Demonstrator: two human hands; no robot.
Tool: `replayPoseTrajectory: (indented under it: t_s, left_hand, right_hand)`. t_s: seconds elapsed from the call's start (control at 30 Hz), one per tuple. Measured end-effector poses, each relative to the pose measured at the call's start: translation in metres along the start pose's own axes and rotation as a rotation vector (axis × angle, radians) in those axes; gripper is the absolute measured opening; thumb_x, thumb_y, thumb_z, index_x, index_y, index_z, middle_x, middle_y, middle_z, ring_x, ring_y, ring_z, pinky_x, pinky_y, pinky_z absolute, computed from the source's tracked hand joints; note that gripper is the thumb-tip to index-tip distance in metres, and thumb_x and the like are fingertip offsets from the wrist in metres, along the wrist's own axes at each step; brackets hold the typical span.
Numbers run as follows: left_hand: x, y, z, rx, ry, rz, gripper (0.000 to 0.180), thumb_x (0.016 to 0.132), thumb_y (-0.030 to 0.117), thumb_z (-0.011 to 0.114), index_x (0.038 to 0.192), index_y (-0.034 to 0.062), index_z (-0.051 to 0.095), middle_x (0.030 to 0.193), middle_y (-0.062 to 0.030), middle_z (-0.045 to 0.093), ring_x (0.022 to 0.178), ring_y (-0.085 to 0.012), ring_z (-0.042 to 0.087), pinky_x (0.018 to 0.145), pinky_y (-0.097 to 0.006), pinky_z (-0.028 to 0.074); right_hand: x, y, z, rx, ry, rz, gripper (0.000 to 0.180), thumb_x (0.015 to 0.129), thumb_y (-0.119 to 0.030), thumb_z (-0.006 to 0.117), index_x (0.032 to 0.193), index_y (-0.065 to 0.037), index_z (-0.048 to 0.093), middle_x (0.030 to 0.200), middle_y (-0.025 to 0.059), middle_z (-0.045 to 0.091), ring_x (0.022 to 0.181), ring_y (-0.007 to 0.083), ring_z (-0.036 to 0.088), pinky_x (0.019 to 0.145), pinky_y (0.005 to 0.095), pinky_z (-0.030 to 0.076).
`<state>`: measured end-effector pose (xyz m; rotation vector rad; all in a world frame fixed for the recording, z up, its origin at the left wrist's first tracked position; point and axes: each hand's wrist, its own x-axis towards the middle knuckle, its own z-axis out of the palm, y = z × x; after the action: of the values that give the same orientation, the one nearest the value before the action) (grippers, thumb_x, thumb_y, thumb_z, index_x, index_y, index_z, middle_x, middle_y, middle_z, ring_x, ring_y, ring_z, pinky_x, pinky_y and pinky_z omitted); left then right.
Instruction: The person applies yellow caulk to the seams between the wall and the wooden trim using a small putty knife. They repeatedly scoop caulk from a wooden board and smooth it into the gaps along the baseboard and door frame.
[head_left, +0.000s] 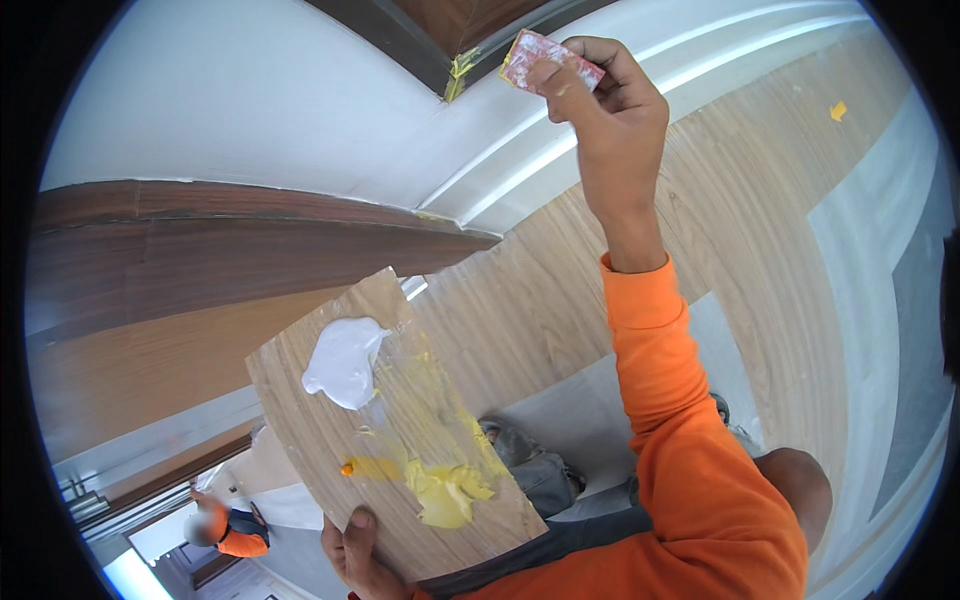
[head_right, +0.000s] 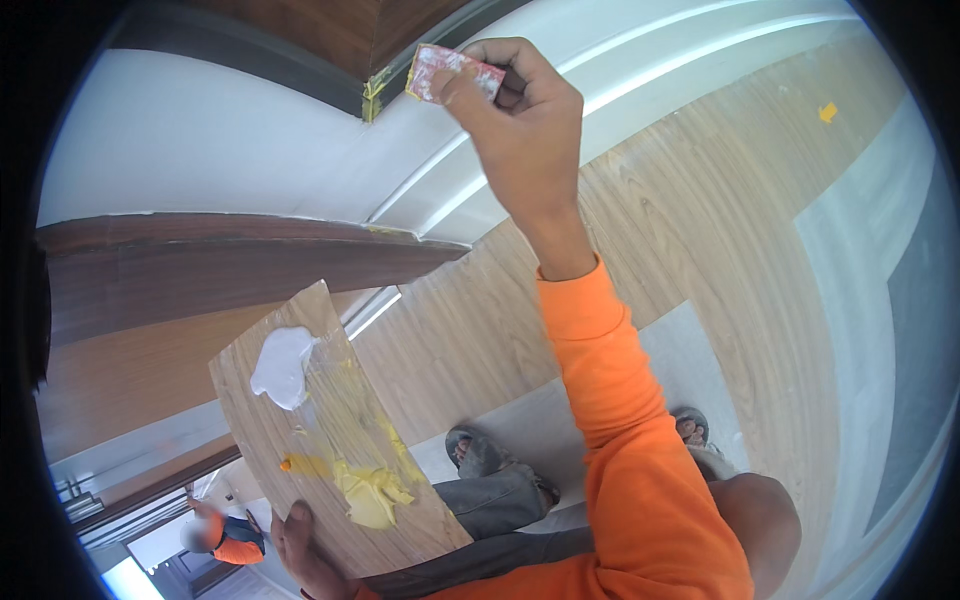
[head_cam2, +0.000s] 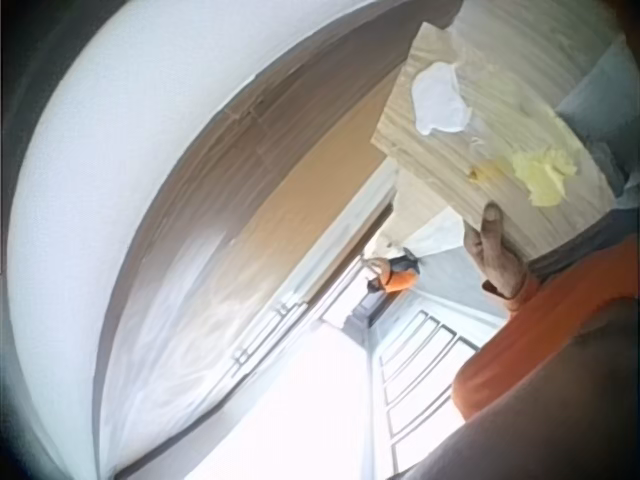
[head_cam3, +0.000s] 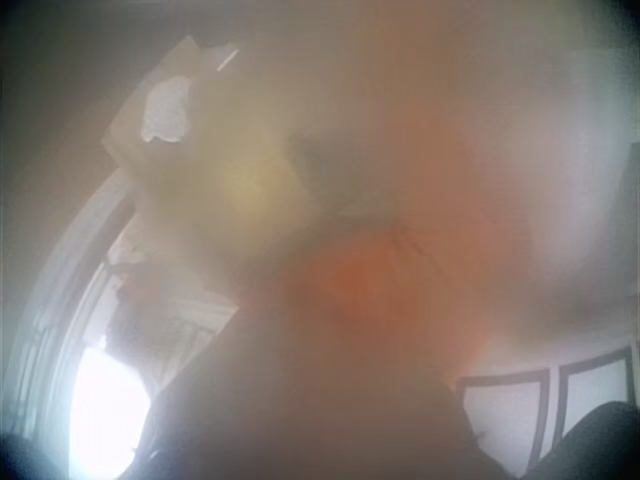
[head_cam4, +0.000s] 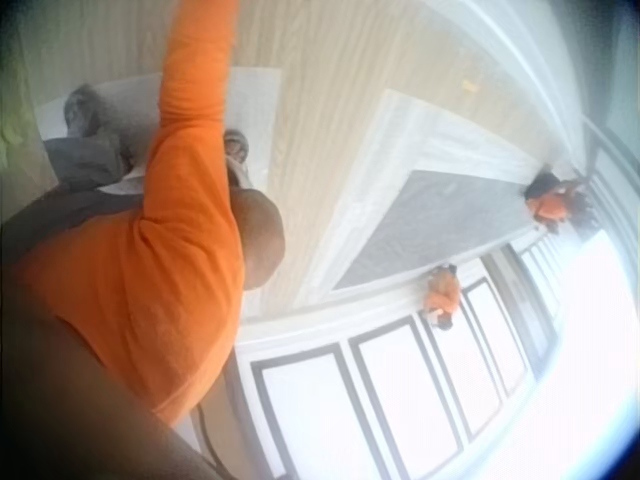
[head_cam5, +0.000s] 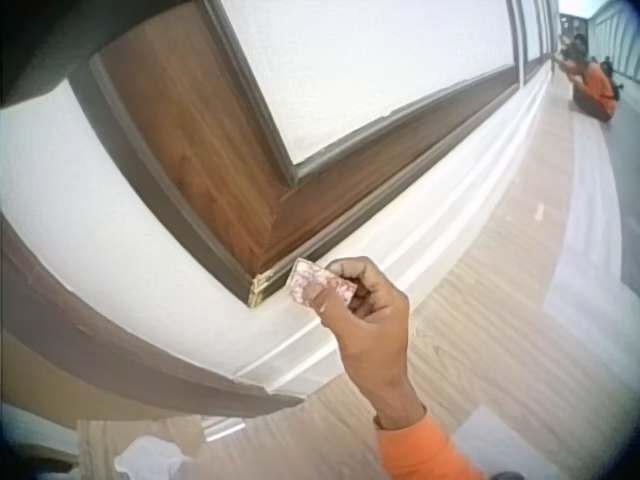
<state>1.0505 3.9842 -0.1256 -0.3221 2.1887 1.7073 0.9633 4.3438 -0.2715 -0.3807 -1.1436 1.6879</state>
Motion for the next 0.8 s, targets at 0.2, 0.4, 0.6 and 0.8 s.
replayPoseTrajectory:
  t_s: [0.2, 0.4, 0.6, 0.8]
  left_hand:
    - [-0.019, -0.002, -0.005, -0.016, 0.006, 0.011, 0.050, 0.097, 0.011, 0.060, 0.142, -0.0096, 0.052, 0.127, -0.0159, 0.066, 0.114, -0.0248, 0.062, 0.103, -0.035, 0.044]
    - [-0.040, 0.004, 0.003, 0.073, 0.147, 0.098, 0.059, 0.089, 0.030, 0.066, 0.131, -0.0100, 0.056, 0.113, -0.0177, 0.067, 0.099, -0.0244, 0.067, 0.089, -0.034, 0.052]
    - [-0.050, 0.016, -0.003, 0.085, 0.187, 0.131, 0.057, 0.089, 0.027, 0.064, 0.132, -0.0095, 0.056, 0.114, -0.0173, 0.066, 0.099, -0.0245, 0.067, 0.089, -0.034, 0.053]
    - [-0.046, 0.019, 0.000, 0.064, 0.244, 0.124, 0.057, 0.089, 0.026, 0.064, 0.133, -0.0093, 0.056, 0.113, -0.0169, 0.067, 0.099, -0.0241, 0.066, 0.089, -0.034, 0.052]
  right_hand:
    - [-0.011, -0.018, -0.024, 0.092, 0.002, 0.116, 0.024, 0.094, -0.012, 0.076, 0.110, 0.004, 0.069, 0.091, 0.0076, 0.068, 0.075, 0.0102, 0.056, 0.067, 0.0245, 0.045]
    - [-0.031, -0.053, -0.012, 0.149, 0.049, 0.043, 0.020, 0.089, -0.010, 0.080, 0.104, 0.000, 0.072, 0.085, 0.0073, 0.071, 0.069, 0.0082, 0.063, 0.065, 0.0229, 0.052]
    - [-0.041, -0.060, 0.015, -0.086, -0.006, -0.060, 0.018, 0.088, -0.006, 0.078, 0.103, 0.002, 0.073, 0.091, 0.0071, 0.074, 0.070, 0.0073, 0.062, 0.064, 0.0220, 0.052]
    - [-0.040, -0.039, 0.043, -0.180, 0.077, -0.247, 0.014, 0.083, -0.003, 0.079, 0.096, -0.001, 0.073, 0.087, 0.0052, 0.074, 0.066, 0.0077, 0.060, 0.060, 0.0235, 0.051]
